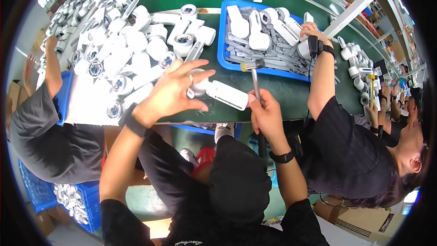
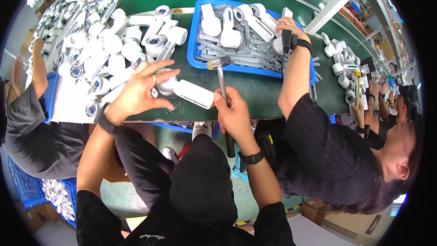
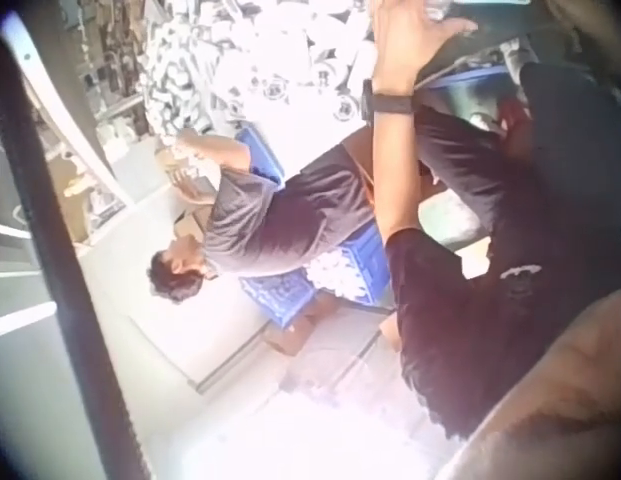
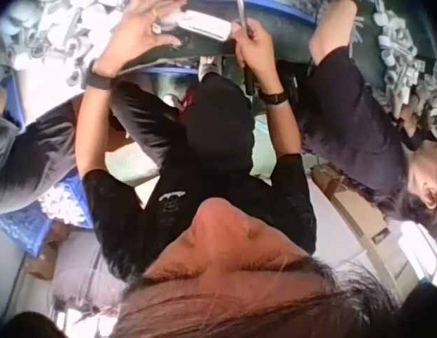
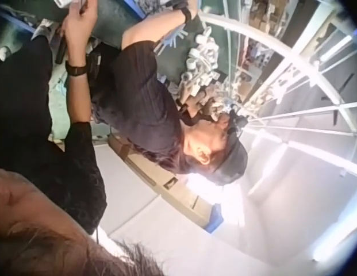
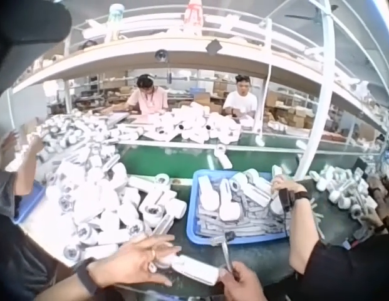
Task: The person picks up a white plastic component and a grey plastic strip, fits the strip into the component, and hammers it into place with a mallet. They then set the assembled piece aside and repeat the process with another component and strip.
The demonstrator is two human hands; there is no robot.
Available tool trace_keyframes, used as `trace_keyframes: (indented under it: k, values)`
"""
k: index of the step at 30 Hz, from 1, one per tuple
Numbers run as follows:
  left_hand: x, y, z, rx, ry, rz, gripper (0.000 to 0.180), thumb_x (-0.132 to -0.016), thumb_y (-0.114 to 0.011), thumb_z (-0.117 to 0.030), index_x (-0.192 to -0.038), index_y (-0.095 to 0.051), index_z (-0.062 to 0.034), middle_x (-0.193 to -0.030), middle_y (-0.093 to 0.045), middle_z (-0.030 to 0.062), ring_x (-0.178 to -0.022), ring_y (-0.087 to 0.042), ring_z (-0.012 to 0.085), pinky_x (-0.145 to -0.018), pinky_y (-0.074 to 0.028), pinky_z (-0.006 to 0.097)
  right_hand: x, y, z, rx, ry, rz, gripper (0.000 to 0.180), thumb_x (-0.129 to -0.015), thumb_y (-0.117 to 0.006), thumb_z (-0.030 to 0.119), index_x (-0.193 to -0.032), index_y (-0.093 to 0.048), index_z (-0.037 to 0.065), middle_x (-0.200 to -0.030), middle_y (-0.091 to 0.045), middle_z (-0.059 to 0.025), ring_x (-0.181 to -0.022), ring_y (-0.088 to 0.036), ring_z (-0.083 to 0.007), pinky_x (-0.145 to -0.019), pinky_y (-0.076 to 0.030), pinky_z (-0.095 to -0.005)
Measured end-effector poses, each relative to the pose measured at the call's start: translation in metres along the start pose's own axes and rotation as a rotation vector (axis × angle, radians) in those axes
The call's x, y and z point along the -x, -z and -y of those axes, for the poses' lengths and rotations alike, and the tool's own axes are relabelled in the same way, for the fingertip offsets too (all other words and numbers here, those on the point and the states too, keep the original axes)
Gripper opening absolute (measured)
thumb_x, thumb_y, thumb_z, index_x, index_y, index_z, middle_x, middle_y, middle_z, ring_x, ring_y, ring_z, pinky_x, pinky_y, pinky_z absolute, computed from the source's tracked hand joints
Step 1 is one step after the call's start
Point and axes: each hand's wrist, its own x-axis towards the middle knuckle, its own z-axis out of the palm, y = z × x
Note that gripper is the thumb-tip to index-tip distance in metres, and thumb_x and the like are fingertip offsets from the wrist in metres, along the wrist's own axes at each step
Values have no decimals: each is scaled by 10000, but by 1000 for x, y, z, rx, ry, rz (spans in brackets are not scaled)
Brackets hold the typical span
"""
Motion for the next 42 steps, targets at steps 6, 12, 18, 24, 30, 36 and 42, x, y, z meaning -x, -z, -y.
trace_keyframes:
  k: [6, 12, 18, 24, 30, 36, 42]
  values:
    - [-5, -20, 25, -283, -90, -24, 572, -687, -886, -193, -1238, -738, -162, -1224, -646, 56, -1062, -587, 302, -909, -529, 395, -13, -10, 9, -47, -81, 0, 177, -1063, -561, 153, -1146, -576, -3, -822, -663, -69, -375, -419, -59, -323, -317, -237]
    - [-44, 1, 17, -127, 96, 441, 442, -774, -822, -275, -1177, -765, -104, -1071, -692, 72, -1040, -650, 320, -890, -543, 417, 15, -4, 14, 66, 83, -121, 177, -1073, -560, 177, -1136, -588, 14, -695, -581, -25, -374, -398, -52, -330, -302, -242]
    - [-28, 19, -7, 420, 176, 135, 511, -982, -698, -212, -1445, -548, -55, -1281, -639, 96, -1107, -633, 224, -919, -526, 364, 28, -5, 30, 58, 332, -120, 134, -1061, -587, 150, -1124, -609, 34, -694, -551, 24, -471, -433, -20, -419, -311, -202]
    - [-24, -14, -41, 1618, 300, 91, 635, -1113, -374, -494, -1519, -471, -16, -1513, -520, 93, -1248, -534, 166, -1064, -442, 351, 19, -44, 59, 158, 273, 91, 211, -1019, -664, 124, -1199, -676, 15, -830, -688, 12, -516, -427, 18, -457, -305, -186]
    - [-27, -34, -49, 1312, 254, -11, 615, -1104, -421, -494, -1519, -454, -42, -1495, -491, 116, -1312, -499, 177, -1090, -411, 336, 10, -43, 66, -68, -38, 219, 231, -1041, -656, 218, -1069, -721, -2, -740, -658, 0, -444, -414, -21, -387, -270, -224]
    - [-27, -33, -60, 1392, 782, -91, 325, -1052, -639, -323, -1120, -680, -8, -672, -535, -48, -519, -454, 48, -466, -376, 213, 4, -26, 27, 431, 688, -189, 266, -989, -736, 201, -1177, -730, 13, -752, -658, 11, -546, -455, 0, -490, -333, -198]
    - [-8, -46, -60, 1166, 512, -169, 349, -1066, -618, -262, -1320, -637, -24, -849, -631, 28, -684, -585, 92, -660, -497, 234, 20, -23, 38, 131, 125, -30, 282, -1004, -711, 169, -1249, -718, 29, -794, -611, 50, -555, -416, 5, -485, -286, -206]
